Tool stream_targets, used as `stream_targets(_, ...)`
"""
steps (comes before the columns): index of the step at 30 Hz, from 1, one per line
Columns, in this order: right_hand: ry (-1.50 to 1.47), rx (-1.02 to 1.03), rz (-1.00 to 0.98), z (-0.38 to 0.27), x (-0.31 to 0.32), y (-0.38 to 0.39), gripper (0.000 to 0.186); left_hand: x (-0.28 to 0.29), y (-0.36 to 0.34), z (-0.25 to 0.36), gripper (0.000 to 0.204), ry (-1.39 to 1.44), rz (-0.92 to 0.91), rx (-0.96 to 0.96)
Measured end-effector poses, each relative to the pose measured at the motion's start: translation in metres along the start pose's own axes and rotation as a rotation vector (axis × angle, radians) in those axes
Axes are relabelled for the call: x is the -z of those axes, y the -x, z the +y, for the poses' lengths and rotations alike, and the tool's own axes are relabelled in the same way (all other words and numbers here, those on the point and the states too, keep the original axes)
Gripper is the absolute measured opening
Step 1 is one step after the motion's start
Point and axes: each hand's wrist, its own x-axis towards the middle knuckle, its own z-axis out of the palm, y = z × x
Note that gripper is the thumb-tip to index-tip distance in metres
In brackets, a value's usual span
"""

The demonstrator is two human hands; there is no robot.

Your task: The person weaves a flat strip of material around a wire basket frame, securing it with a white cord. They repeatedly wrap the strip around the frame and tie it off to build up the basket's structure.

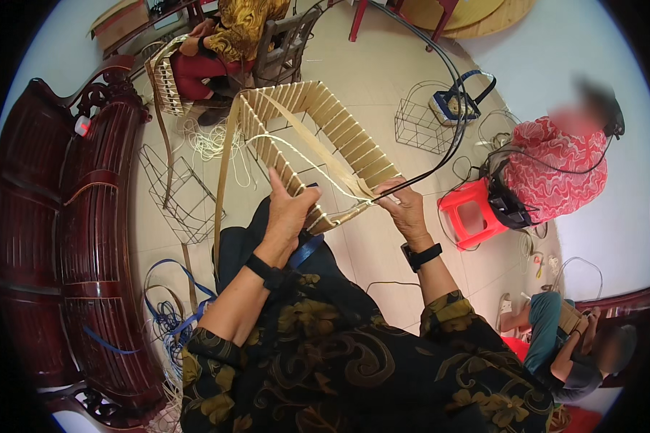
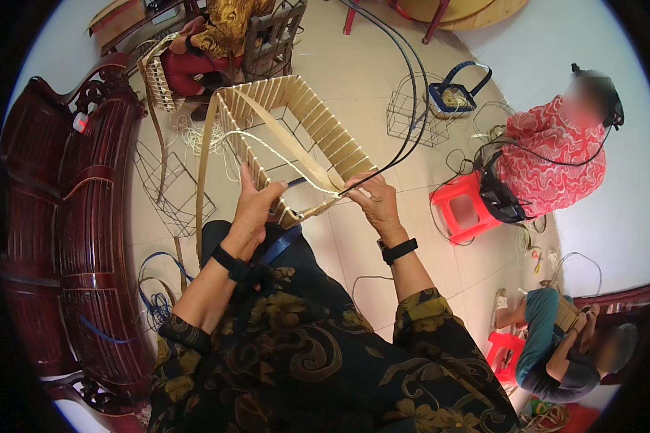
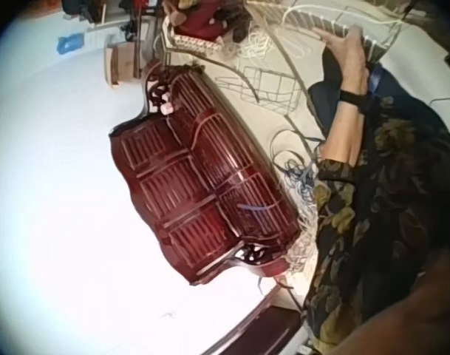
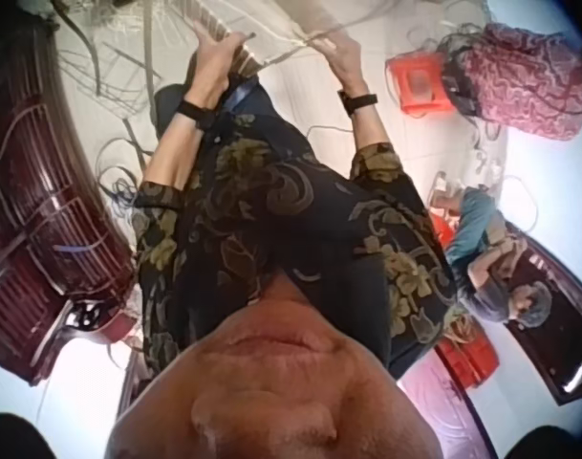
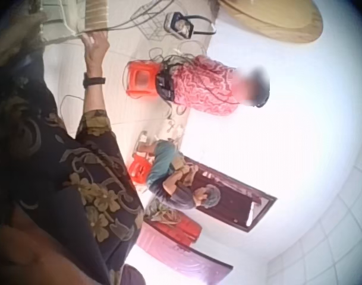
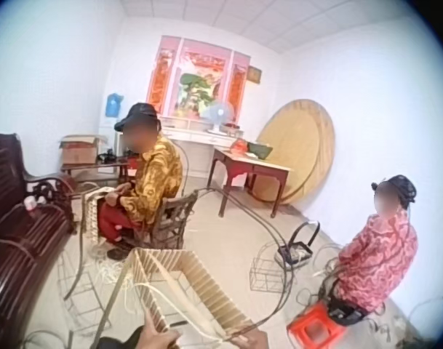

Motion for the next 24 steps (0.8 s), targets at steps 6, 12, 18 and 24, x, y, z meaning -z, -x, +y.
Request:
stream_targets(6, -0.025, -0.087, 0.017, 0.011, -0.004, 0.009, 0.012, -0.001, -0.019, -0.013, 0.113, -0.168, -0.004, 0.016)
stream_targets(12, -0.098, -0.168, 0.043, 0.021, -0.008, 0.01, 0.012, -0.004, -0.037, -0.022, 0.119, -0.21, -0.021, 0.042)
stream_targets(18, -0.12, -0.256, 0.077, 0.046, -0.008, 0.013, 0.014, -0.016, -0.066, -0.042, 0.121, -0.24, -0.019, 0.091)
stream_targets(24, -0.162, -0.364, 0.125, 0.052, -0.01, 0.027, 0.017, -0.027, -0.086, -0.059, 0.113, -0.253, -0.069, 0.128)
